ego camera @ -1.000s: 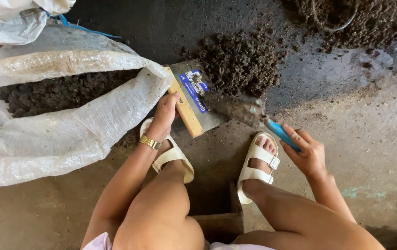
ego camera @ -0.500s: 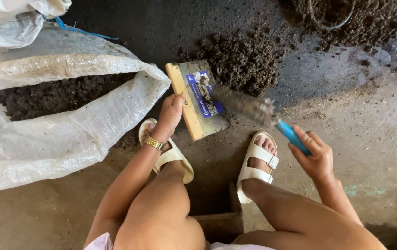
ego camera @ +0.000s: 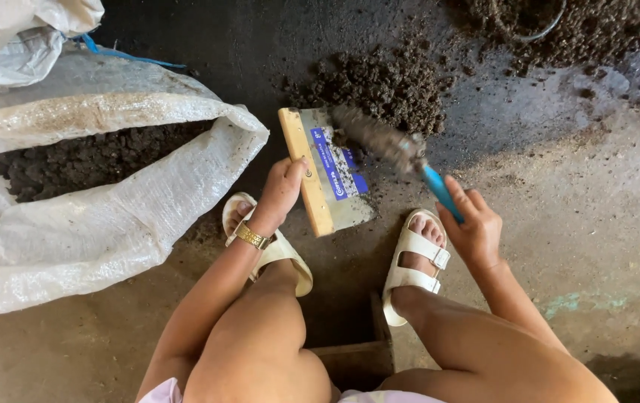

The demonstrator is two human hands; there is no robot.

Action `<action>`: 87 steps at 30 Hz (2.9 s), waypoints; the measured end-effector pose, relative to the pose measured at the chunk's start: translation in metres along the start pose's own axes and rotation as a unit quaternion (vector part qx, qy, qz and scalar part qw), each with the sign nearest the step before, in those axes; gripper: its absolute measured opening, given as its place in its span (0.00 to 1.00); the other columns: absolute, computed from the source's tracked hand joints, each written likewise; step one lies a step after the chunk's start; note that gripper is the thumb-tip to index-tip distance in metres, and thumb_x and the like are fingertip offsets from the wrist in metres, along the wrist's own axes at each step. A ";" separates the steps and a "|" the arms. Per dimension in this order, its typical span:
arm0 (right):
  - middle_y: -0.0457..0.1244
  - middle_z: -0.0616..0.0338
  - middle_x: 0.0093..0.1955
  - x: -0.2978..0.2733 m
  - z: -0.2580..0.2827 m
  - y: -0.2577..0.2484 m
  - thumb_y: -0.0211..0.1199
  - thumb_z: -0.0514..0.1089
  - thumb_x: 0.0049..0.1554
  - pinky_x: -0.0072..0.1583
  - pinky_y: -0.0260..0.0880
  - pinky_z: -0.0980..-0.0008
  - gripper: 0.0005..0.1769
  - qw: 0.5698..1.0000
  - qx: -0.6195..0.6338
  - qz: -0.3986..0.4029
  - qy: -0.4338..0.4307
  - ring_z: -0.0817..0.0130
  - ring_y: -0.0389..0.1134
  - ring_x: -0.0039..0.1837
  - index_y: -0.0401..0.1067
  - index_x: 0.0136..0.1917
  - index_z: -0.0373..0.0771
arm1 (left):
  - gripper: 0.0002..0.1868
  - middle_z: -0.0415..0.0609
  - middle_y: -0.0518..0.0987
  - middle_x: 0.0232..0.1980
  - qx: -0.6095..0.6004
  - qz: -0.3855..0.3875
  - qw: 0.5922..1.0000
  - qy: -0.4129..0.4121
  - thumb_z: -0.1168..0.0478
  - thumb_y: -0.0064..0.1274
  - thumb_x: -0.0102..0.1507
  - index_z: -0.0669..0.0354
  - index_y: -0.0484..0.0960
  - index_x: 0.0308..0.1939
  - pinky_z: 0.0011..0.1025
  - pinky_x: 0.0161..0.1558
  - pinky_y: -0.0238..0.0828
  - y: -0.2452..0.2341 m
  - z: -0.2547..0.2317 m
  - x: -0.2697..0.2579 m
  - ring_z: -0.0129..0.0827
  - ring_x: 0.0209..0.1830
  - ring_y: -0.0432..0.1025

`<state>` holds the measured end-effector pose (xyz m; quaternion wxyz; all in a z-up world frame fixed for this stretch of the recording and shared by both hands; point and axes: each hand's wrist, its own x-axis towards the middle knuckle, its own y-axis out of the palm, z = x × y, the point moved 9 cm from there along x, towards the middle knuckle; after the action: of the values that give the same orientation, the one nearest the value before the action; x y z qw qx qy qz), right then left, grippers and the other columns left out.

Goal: The person scoops dark soil from a white sack using a blue-handled trowel and transfers it onto the floor. They use a wooden block to assist in guiding the soil out of the bag. The person continues to scoop and pile the soil on the ground.

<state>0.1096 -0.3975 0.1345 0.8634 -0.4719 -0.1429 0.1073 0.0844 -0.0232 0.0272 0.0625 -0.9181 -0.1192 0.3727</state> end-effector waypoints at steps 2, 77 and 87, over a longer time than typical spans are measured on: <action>0.67 0.50 0.42 0.005 -0.001 -0.011 0.74 0.40 0.56 0.37 0.67 0.55 0.29 0.998 0.032 -0.013 0.052 0.50 0.69 0.35 0.77 0.71 0.43 | 0.21 0.53 0.81 0.37 0.000 0.002 1.000 -0.004 0.46 0.50 0.63 0.61 0.84 0.38 0.36 0.48 0.71 -0.001 -0.019 -0.011 0.36 0.42 0.74; 0.60 0.57 0.37 -0.004 -0.039 -0.040 0.61 0.42 0.61 0.34 0.51 0.73 0.28 0.858 0.323 0.056 0.396 0.72 0.55 0.32 0.68 0.74 0.36 | 0.11 0.38 0.74 0.28 -0.165 0.014 0.975 -0.150 0.56 0.61 0.64 0.57 0.82 0.32 0.19 0.35 0.74 -0.055 0.077 -0.076 0.22 0.31 0.71; 0.61 0.54 0.38 -0.006 -0.038 -0.028 0.59 0.42 0.63 0.34 0.52 0.72 0.30 0.855 0.347 0.064 0.381 0.71 0.56 0.32 0.64 0.77 0.33 | 0.13 0.58 0.83 0.44 -0.245 0.028 0.929 -0.277 0.65 0.60 0.62 0.71 0.83 0.47 0.32 0.54 0.82 -0.051 0.099 -0.090 0.41 0.45 0.79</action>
<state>0.1183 -0.4439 0.1381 0.9491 -0.1541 0.2741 0.0170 -0.0559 0.0045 0.0276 -0.2105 -0.7680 -0.1938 0.5729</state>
